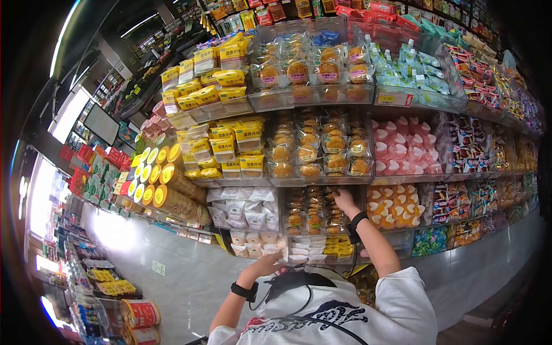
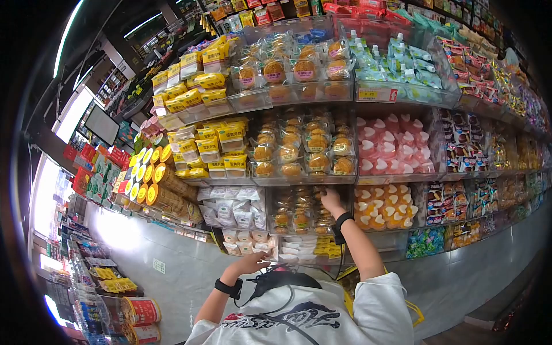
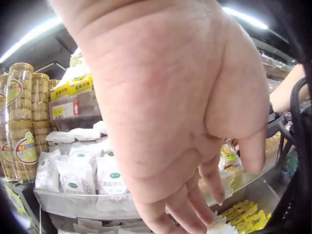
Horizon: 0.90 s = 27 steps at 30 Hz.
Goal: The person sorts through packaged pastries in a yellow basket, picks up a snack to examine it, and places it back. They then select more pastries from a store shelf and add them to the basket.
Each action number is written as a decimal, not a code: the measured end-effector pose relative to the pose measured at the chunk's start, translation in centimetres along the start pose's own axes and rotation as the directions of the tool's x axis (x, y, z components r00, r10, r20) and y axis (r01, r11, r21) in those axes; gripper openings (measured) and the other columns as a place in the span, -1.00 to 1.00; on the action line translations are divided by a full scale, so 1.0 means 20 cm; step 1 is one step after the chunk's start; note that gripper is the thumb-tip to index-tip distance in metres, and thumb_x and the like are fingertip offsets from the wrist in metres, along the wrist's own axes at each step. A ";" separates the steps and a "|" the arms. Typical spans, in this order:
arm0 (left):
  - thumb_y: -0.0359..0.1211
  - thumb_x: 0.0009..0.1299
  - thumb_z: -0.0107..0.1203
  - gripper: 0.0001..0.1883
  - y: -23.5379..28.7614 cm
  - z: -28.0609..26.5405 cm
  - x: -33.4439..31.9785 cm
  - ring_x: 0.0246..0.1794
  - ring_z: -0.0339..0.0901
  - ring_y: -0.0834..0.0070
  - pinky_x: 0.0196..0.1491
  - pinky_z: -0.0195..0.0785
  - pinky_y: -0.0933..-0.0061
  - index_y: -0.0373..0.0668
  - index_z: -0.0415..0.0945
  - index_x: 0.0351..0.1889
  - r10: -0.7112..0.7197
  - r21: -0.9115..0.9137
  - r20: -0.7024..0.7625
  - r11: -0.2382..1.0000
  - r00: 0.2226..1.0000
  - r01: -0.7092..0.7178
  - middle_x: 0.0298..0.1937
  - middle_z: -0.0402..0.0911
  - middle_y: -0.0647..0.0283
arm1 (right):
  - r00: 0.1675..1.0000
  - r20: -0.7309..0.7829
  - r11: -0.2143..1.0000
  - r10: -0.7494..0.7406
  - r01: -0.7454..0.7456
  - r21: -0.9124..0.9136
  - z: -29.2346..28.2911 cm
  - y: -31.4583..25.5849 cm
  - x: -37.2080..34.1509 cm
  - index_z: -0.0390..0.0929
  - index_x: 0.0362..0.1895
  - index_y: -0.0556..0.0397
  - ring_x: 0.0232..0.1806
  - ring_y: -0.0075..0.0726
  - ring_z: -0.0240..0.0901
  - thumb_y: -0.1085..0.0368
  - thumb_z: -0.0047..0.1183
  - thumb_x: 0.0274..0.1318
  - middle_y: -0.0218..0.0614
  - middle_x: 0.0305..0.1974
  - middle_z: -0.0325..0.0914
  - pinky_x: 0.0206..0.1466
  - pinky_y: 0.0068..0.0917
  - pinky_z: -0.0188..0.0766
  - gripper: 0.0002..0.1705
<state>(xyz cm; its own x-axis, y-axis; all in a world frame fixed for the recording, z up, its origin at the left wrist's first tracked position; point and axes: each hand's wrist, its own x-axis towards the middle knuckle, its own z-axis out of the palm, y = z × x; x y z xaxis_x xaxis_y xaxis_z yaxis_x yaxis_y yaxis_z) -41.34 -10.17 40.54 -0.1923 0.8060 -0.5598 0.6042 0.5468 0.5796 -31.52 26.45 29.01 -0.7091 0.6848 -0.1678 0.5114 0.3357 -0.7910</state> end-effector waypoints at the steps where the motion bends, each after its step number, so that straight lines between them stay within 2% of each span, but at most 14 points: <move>1: -0.07 0.37 0.03 -0.48 0.00 0.00 0.00 0.03 0.48 0.15 0.04 0.33 0.29 -0.25 0.34 0.14 -0.003 -0.001 0.007 1.000 1.000 0.003 0.02 0.52 -0.03 | 1.000 -0.001 0.999 -0.031 0.031 -0.043 0.01 0.01 0.00 0.37 0.06 0.24 -0.04 0.18 0.41 0.13 -0.09 0.18 0.16 -0.13 0.50 -0.03 -0.16 0.33 -0.52; 3: -0.08 0.37 0.04 -0.48 -0.01 0.02 0.01 0.02 0.49 0.14 0.03 0.34 0.29 -0.26 0.35 0.13 -0.005 0.000 0.026 1.000 1.000 0.005 0.01 0.53 -0.03 | 0.996 -0.003 0.988 -0.088 0.087 -0.128 0.01 0.03 -0.01 0.36 0.08 0.23 -0.01 0.22 0.38 0.06 -0.11 0.20 0.23 -0.08 0.46 -0.01 -0.13 0.32 -0.47; 6: -0.07 0.32 0.05 -0.46 0.03 0.01 0.00 0.07 0.44 0.04 0.08 0.28 0.21 -0.29 0.39 0.11 -0.036 -0.016 0.015 0.999 0.999 0.036 0.03 0.50 -0.10 | 0.983 -0.097 0.982 0.154 -0.142 0.120 -0.08 -0.13 -0.07 0.33 0.11 0.23 0.03 0.23 0.35 0.04 -0.05 0.16 0.26 -0.03 0.41 0.02 -0.13 0.30 -0.43; 9: -0.09 0.31 0.07 -0.46 0.00 0.03 0.02 0.04 0.45 0.04 0.05 0.30 0.21 -0.30 0.38 0.11 -0.018 -0.027 -0.004 0.999 1.000 0.018 0.02 0.51 -0.11 | 0.890 -0.431 0.976 0.150 -0.064 0.208 0.06 0.06 0.07 0.28 0.14 0.20 0.05 0.26 0.31 0.06 0.00 0.13 0.24 -0.02 0.40 0.03 -0.13 0.29 -0.40; 12: -0.11 0.30 0.09 -0.47 0.02 0.02 0.00 -0.01 0.48 0.03 0.01 0.32 0.21 -0.30 0.38 0.10 -0.022 -0.031 -0.046 0.999 0.999 0.021 -0.01 0.52 -0.11 | 0.958 -0.282 0.987 0.044 0.001 0.158 0.10 0.21 0.19 0.26 0.12 0.19 0.07 0.30 0.26 0.10 0.03 0.10 0.22 -0.04 0.40 0.05 -0.11 0.27 -0.42; 15: -0.08 0.34 0.06 -0.49 0.02 0.01 -0.02 0.00 0.49 0.10 0.01 0.35 0.25 -0.25 0.37 0.11 -0.001 0.050 -0.043 0.999 0.999 0.003 0.01 0.53 -0.04 | 0.921 -0.379 0.987 -0.084 0.129 0.094 0.06 -0.05 0.06 0.41 -0.05 0.19 0.03 0.29 0.29 0.18 0.00 0.09 0.19 -0.08 0.43 0.03 -0.10 0.27 -0.60; 16: -0.08 0.34 0.06 -0.49 0.07 -0.02 -0.04 0.01 0.49 0.10 0.01 0.35 0.25 -0.25 0.37 0.11 -0.036 0.004 -0.012 0.999 0.999 0.036 0.01 0.52 -0.04 | 0.933 -0.347 0.992 -0.101 0.120 0.032 0.06 -0.07 0.07 0.41 -0.03 0.19 0.05 0.31 0.27 0.19 -0.01 0.09 0.20 -0.06 0.41 0.03 -0.10 0.27 -0.60; 18: -0.08 0.35 0.06 -0.49 0.17 -0.07 -0.08 0.02 0.48 0.10 0.02 0.35 0.25 -0.25 0.37 0.11 -0.098 -0.084 0.057 0.991 0.993 0.103 0.03 0.52 -0.03 | 0.957 -0.272 0.993 -0.099 0.114 0.041 0.07 -0.05 0.10 0.39 0.00 0.19 0.07 0.30 0.25 0.20 -0.01 0.10 0.21 -0.04 0.40 0.05 -0.10 0.26 -0.58; 20: -0.09 0.35 0.05 -0.49 0.02 0.02 -0.03 0.03 0.47 0.09 0.03 0.34 0.25 -0.25 0.36 0.11 -0.081 -0.001 0.024 0.997 0.996 0.081 0.03 0.51 -0.04 | 0.972 -0.216 0.995 -0.088 0.097 0.032 0.08 -0.01 0.10 0.36 0.03 0.20 0.08 0.30 0.24 0.21 -0.01 0.08 0.22 -0.02 0.39 0.07 -0.10 0.25 -0.55; 22: -0.09 0.35 0.05 -0.49 -0.01 0.06 -0.01 0.04 0.46 0.09 0.04 0.33 0.25 -0.26 0.36 0.12 -0.058 0.033 -0.005 0.998 0.998 0.058 0.04 0.51 -0.05 | 0.979 -0.186 0.997 -0.081 0.083 0.002 0.07 0.01 0.11 0.34 0.06 0.21 0.10 0.29 0.23 0.23 0.00 0.05 0.23 0.01 0.37 0.10 -0.10 0.24 -0.51; 25: -0.10 0.34 0.06 -0.49 0.01 0.03 -0.02 0.05 0.46 0.08 0.05 0.33 0.25 -0.26 0.36 0.12 -0.054 -0.025 -0.026 0.998 0.998 0.054 0.04 0.51 -0.05 | 0.990 -0.132 0.991 0.058 -0.040 0.130 0.05 0.02 0.12 0.21 0.20 0.21 0.21 0.24 0.15 0.20 0.08 0.02 0.20 0.17 0.25 0.21 -0.23 0.16 -0.34; 27: -0.11 0.34 0.07 -0.49 0.05 -0.01 -0.05 0.04 0.46 0.07 0.04 0.33 0.24 -0.26 0.35 0.13 -0.091 -0.118 -0.005 0.989 0.996 0.090 0.03 0.51 -0.06 | 0.971 -0.231 0.998 0.057 -0.046 0.052 0.03 0.04 0.11 0.22 0.18 0.22 0.21 0.24 0.15 0.25 0.04 0.03 0.20 0.16 0.26 0.20 -0.21 0.17 -0.38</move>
<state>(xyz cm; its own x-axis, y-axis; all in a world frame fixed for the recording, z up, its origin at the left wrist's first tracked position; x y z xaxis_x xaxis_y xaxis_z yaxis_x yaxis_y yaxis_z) -40.61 -10.38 41.80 -0.2503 0.7542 -0.6071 0.4888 0.6397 0.5931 -33.07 27.86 27.61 -0.5476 0.8336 -0.0724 0.5178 0.2696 -0.8119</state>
